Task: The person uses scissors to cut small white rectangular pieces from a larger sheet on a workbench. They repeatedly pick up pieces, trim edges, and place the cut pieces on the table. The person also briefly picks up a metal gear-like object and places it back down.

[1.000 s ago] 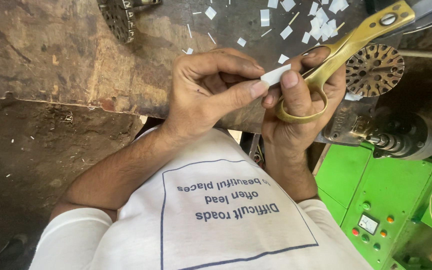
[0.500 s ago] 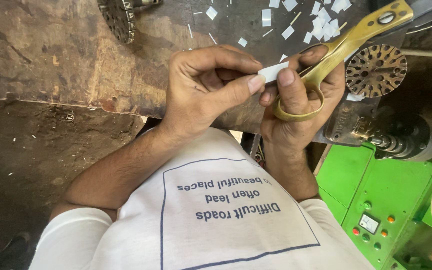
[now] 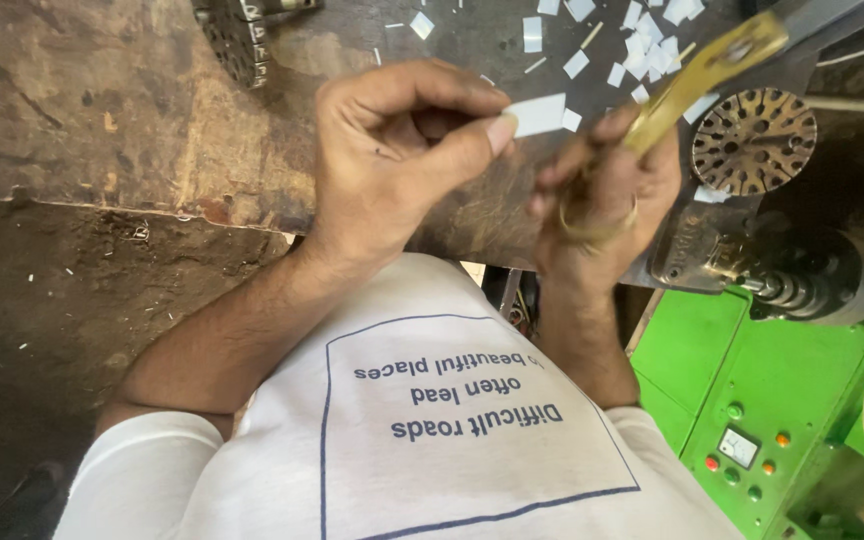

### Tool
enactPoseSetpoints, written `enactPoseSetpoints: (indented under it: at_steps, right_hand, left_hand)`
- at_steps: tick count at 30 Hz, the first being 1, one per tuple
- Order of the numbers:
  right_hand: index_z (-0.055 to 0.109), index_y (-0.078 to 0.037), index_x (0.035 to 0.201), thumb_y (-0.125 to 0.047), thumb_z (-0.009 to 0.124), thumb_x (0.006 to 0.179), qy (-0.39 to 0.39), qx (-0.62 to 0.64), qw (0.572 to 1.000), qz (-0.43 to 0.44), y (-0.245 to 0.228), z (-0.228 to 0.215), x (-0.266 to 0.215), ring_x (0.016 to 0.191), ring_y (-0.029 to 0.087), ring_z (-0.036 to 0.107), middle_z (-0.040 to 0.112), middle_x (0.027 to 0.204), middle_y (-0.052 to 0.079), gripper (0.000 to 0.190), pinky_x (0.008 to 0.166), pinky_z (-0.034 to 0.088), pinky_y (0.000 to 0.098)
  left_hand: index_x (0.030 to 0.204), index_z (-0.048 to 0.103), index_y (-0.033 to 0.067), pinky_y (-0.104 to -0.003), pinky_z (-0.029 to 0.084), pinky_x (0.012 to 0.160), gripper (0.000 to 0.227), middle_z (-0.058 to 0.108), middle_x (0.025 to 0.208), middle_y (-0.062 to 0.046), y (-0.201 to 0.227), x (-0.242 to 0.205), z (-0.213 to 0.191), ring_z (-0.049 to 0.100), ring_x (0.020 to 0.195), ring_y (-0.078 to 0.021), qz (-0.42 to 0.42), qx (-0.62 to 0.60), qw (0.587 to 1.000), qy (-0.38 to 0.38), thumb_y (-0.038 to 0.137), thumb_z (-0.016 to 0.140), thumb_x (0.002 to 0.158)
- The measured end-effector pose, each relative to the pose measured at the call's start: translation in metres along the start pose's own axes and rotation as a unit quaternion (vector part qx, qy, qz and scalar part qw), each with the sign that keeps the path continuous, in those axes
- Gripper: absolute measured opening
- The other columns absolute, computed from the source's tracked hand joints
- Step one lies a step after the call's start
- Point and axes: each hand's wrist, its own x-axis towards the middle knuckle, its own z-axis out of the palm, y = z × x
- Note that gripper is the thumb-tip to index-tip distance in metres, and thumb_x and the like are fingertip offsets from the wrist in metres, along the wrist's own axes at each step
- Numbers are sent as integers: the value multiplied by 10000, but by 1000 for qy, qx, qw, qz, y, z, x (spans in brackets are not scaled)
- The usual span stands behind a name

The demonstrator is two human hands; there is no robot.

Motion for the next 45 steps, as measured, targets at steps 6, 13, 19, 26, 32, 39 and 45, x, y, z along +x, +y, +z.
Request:
enactPoseSetpoints:
  at_steps: [6,13,19,26,32,39,45]
  right_hand:
    - [673,-24,879,-778,564,898,-136,-83,981,114,15,-53,-30,409,107,584,655,645,67,762,361,444,243]
    - [646,46,920,-842,671,768,-172,-108,968,150,8,-49,-60,499,115,568,597,639,42,901,460,434,243]
    - [655,26,883,-856,647,775,-182,-147,964,127,3,-38,-46,466,105,604,607,587,34,889,452,481,232]
    - [647,25,885,-841,652,786,-192,-141,964,121,5,-36,-43,465,109,604,598,582,33,872,451,488,238]
    - [649,19,880,-841,643,794,-195,-147,963,112,8,-39,-43,462,102,601,593,584,32,865,442,484,229]
    - [647,8,865,-840,633,811,-202,-160,960,106,8,-40,-42,450,106,607,591,561,26,849,426,483,232]
    - [647,7,856,-803,666,823,-201,-154,962,101,10,-39,-42,441,104,602,597,559,27,811,415,485,230]
  left_hand:
    - [1097,742,-40,-197,628,687,99,760,925,-120,14,20,-13,739,768,-112,43,80,996,12,-100,757,1020]
    - [1086,728,-48,-196,629,722,97,748,942,-102,22,25,-7,741,810,-103,46,98,994,14,-112,746,1016]
    - [1076,735,-53,-185,608,705,94,751,929,-101,24,24,-1,729,794,-93,27,92,995,25,-120,751,1012]
    - [1083,732,-54,-189,622,715,107,753,967,-105,24,22,-3,740,802,-97,43,99,994,33,-124,753,1005]
    - [1079,735,-48,-188,617,717,103,752,934,-102,25,22,-5,732,802,-91,45,97,993,43,-119,755,1008]
    - [1087,731,-45,-188,614,707,105,750,933,-99,25,23,-5,723,795,-84,68,118,990,33,-119,755,1016]
    - [1074,735,-45,-184,596,674,105,746,912,-95,27,22,-4,712,766,-77,51,106,992,42,-120,756,1003]
